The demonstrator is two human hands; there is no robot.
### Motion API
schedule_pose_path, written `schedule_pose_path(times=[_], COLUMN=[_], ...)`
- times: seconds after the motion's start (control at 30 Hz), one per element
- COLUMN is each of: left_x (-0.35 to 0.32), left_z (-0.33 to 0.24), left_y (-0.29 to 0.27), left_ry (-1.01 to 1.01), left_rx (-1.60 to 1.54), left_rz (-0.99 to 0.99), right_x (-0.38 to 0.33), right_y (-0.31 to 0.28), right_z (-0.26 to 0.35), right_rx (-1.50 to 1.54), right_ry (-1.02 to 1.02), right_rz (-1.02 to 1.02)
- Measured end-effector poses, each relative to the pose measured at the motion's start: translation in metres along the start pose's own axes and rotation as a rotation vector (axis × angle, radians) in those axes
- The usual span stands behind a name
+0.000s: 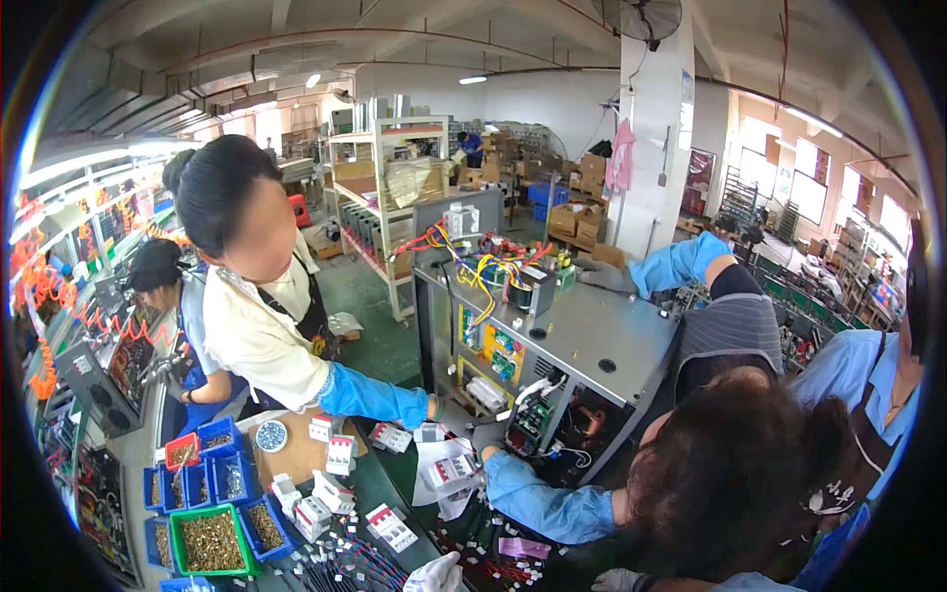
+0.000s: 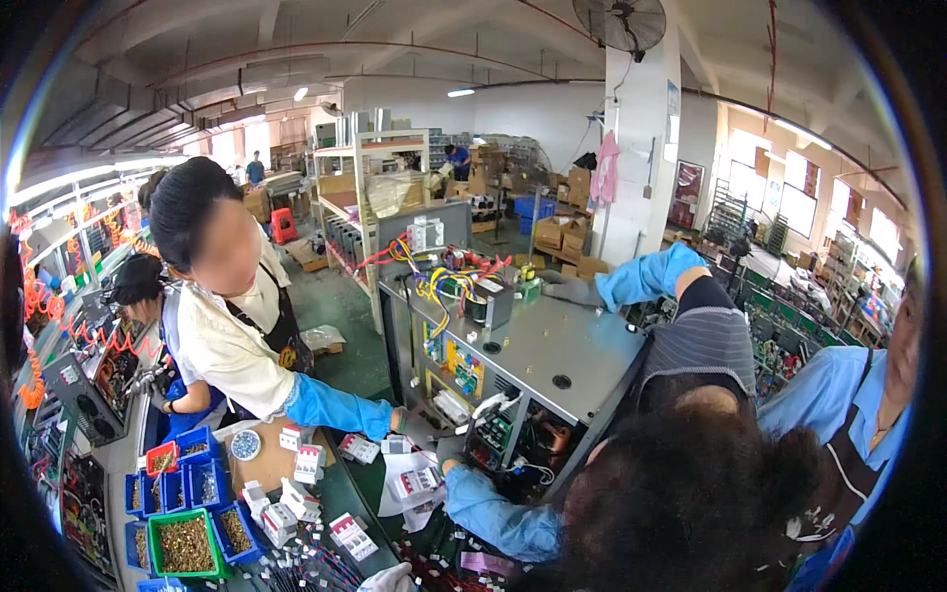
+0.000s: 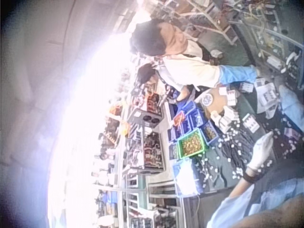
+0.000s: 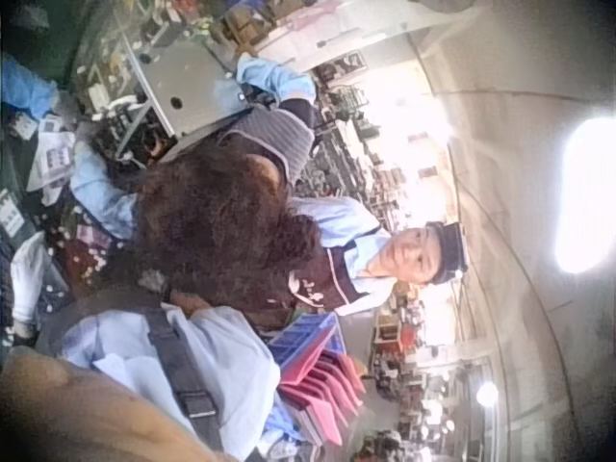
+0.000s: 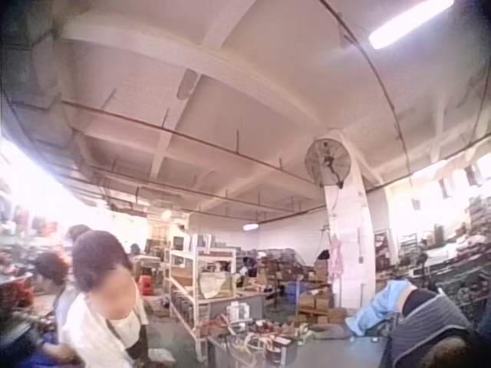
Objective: Assembling wiring harnesses and electronic components inside a metal chassis on a workshop line.
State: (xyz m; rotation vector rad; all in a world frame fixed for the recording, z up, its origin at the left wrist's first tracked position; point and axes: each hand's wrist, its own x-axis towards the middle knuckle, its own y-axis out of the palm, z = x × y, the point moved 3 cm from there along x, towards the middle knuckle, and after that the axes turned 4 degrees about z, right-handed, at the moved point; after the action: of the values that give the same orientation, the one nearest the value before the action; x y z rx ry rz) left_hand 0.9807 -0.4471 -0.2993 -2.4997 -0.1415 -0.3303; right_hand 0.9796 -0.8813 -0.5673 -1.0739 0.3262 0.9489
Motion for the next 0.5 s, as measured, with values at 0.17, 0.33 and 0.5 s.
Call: schedule_pose_path(times=[0.17,0.33,0.5], left_x=[0.0,0.005,0.014], left_z=[0.001,0.001,-0.007], left_y=[0.001,0.002,-0.002], left_ry=[0.047,0.037,0.042], left_rx=[0.042,-0.004,-0.021], left_rz=[0.005,0.041,0.095], right_x=[-0.006,-0.01,-0.023], right_y=[0.008,0.013,0.018], right_z=[0.001,0.002,0.003], right_rx=[-0.02,-0.052,0.164], right_ry=[-0.089,-0.208,0.043], right_rz=[-0.074,-0.21,-0.071])
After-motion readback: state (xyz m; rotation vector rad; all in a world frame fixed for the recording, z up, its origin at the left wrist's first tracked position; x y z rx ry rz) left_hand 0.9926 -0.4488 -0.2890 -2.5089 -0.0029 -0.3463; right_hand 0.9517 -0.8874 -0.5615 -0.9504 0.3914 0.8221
